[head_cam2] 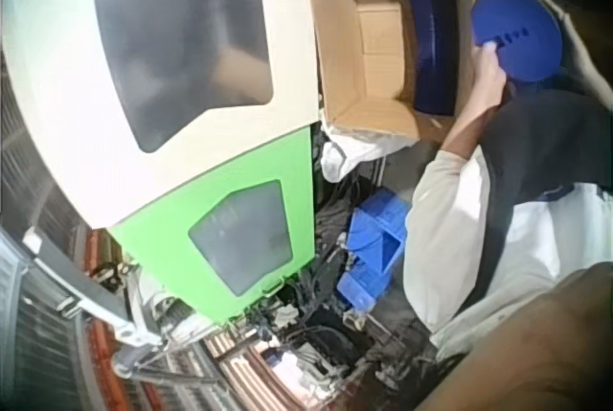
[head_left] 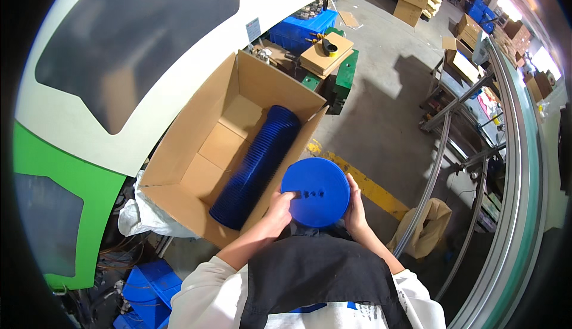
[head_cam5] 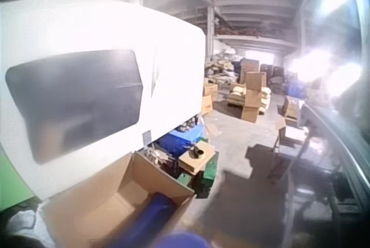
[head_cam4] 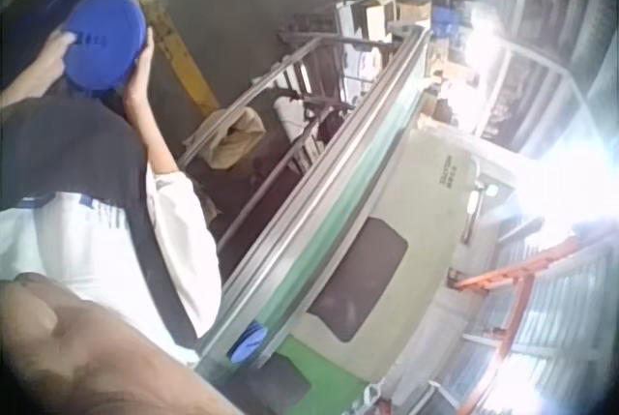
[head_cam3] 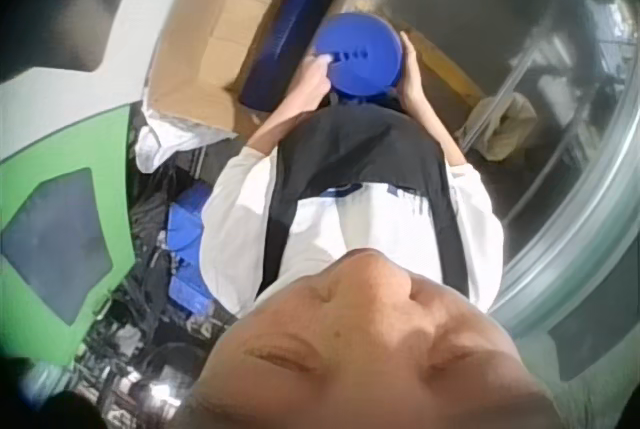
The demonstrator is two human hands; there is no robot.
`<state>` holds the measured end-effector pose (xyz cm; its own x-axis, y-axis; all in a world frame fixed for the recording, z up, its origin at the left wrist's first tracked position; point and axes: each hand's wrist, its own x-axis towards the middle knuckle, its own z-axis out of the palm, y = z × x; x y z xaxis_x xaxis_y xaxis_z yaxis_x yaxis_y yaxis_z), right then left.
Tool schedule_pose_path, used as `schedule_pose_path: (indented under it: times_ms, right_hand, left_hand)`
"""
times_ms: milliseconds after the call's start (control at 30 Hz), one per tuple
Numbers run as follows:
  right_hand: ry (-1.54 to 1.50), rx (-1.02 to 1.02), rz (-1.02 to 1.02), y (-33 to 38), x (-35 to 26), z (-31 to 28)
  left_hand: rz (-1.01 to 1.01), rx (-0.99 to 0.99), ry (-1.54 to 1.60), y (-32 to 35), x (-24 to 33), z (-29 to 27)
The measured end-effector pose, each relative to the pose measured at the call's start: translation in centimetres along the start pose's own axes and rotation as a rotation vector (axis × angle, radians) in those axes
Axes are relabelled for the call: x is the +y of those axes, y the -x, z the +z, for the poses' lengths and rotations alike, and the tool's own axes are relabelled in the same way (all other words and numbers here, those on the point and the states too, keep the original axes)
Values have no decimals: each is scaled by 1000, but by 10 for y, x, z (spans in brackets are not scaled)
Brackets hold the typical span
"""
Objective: The person repeatedly picks stacks of blue circular plastic parts from a green conveyor belt, briefly separates the top piece to view the underside, and places the stack into a cardboard box. The process continues with multiple stacks being moved from the belt to the box.
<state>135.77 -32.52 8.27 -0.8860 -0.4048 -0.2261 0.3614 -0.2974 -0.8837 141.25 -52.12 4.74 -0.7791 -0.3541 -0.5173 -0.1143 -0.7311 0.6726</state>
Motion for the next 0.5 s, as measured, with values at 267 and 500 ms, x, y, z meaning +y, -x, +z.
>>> schedule_pose_path:
  times_ms: [267, 500]
  right_hand:
    - [489, -44, -403, -42, -60, -51]
    - [345, -61, -540, -103, -137, -61]
  left_hand:
    - [134, 68, 118, -12, -13, 121]
    - [149, -114, 223, 3, 8, 185]
